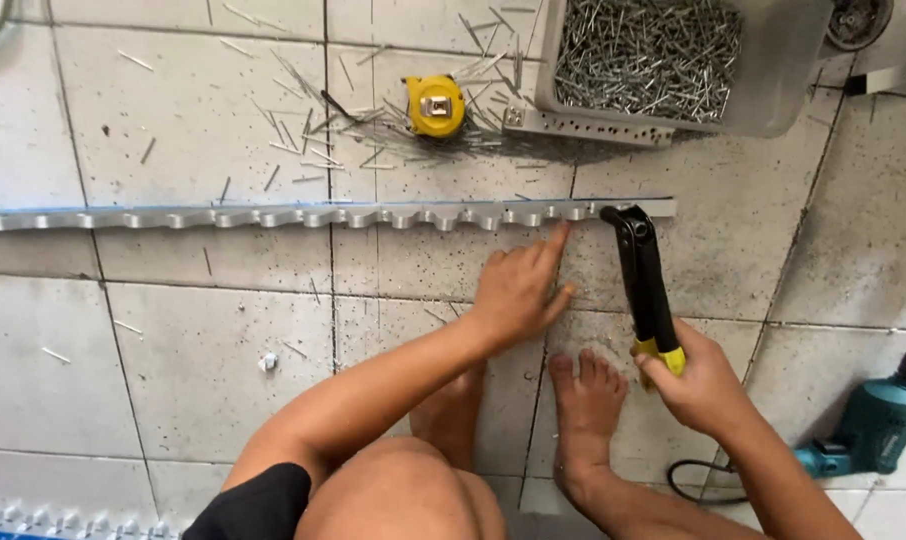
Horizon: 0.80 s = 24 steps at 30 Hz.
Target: The person sits on a tiled floor and uses a handheld rivet gun to attach metal fasteners to a long, perforated metal strip. They repeatedly pick fasteners from a nearby container, insert them into the tool, and fire the tool to secure the fasteners along the strip.
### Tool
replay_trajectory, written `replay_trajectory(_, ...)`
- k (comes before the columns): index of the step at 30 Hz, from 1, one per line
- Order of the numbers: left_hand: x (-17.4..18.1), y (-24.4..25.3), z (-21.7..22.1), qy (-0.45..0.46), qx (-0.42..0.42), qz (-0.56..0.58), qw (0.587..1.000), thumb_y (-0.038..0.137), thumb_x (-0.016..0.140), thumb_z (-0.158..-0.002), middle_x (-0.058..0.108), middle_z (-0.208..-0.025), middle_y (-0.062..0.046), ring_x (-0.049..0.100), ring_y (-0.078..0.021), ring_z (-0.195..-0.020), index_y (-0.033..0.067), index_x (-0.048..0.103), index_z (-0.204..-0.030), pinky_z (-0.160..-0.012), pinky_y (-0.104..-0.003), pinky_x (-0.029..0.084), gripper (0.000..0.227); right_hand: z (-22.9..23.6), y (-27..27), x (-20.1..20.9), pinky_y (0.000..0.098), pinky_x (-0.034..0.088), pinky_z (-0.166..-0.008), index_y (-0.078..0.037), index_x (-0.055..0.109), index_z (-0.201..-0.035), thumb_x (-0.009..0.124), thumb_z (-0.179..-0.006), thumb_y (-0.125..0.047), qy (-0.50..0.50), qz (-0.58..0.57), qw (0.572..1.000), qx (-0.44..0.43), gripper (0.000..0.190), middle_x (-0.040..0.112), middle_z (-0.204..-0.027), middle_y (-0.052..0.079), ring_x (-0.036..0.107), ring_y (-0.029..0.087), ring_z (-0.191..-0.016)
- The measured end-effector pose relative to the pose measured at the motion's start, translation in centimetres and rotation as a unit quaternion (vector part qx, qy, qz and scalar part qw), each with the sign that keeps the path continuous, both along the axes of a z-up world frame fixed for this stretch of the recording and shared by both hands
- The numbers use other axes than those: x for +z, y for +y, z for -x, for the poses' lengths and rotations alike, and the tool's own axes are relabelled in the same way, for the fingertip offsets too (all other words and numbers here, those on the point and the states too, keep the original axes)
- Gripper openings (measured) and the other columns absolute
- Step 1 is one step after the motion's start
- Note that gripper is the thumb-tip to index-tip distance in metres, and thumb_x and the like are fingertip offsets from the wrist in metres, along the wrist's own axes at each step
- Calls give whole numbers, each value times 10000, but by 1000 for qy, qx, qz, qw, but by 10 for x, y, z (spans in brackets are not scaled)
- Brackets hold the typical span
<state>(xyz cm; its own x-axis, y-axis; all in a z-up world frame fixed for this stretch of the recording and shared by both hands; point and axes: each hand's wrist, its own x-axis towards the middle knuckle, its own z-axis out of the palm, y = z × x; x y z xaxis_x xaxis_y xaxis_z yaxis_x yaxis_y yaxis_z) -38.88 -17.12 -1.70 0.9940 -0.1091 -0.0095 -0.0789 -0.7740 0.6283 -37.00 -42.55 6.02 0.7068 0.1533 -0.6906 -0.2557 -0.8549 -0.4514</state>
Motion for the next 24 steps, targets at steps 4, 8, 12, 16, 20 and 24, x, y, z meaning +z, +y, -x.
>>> replay_trajectory(4, -10, 5, -4, 18, 13, -58, 998, 424, 612, -903, 722, -861, -135, 724, -326, -662, 68, 396, -1522, -595, -469, 540, 745, -4, 15, 2, 441, 486, -690, -21, 690, -858, 768, -787, -199, 21, -8, 1000, -10, 207, 682, -674, 182, 629, 299, -659)
replay_trajectory(8, -18, 7, -4, 7, -1, -98, 995, 412, 660, -834, 688, -631, -66, 681, -282, -501, 90, 436, -1497, -462, -447, 517, 770, -14, 27, 16, 389, 443, -603, -30, 653, -756, 759, -812, -203, 38, -22, 999, -29, 211, 626, -570, 119, 565, 248, -574)
replay_trajectory(12, 3, 17, -15, 86, -40, -77, 993, 386, 582, -955, 678, -603, -50, 614, -165, -451, 69, 475, -1484, -431, -290, 460, 625, -21, 23, 14, 403, 439, -604, -28, 650, -758, 753, -816, -216, 46, -15, 998, -27, 221, 625, -580, 145, 570, 266, -577)
replay_trajectory(16, 7, 11, -13, 114, -33, -19, 993, 454, 532, -974, 672, -635, -55, 621, -194, -527, 42, 450, -1485, -486, -322, 482, 662, -41, 34, 25, 421, 477, -629, 5, 717, -880, 783, -771, -295, 102, 105, 989, 34, 326, 718, -728, 209, 655, 339, -656)
replay_trajectory(20, 25, -18, -23, 300, 165, 484, 805, 566, 795, -753, 706, -1061, -242, 681, -391, -1126, 57, 660, -1293, -969, -445, 539, 754, -32, 19, -13, 428, 523, -716, -9, 715, -768, 784, -721, -278, 58, 148, 986, 50, 281, 708, -663, 204, 715, 375, -727)
replay_trajectory(24, -34, -97, -55, 317, 166, 759, 544, 676, 426, -1062, 655, -1294, -232, 602, -330, -1257, 15, 604, -1357, -1029, -421, 472, 746, -11, 9, -53, 407, 512, -632, -62, 684, -653, 771, -704, -300, 18, 138, 990, -11, 259, 644, -551, 125, 698, 292, -627)
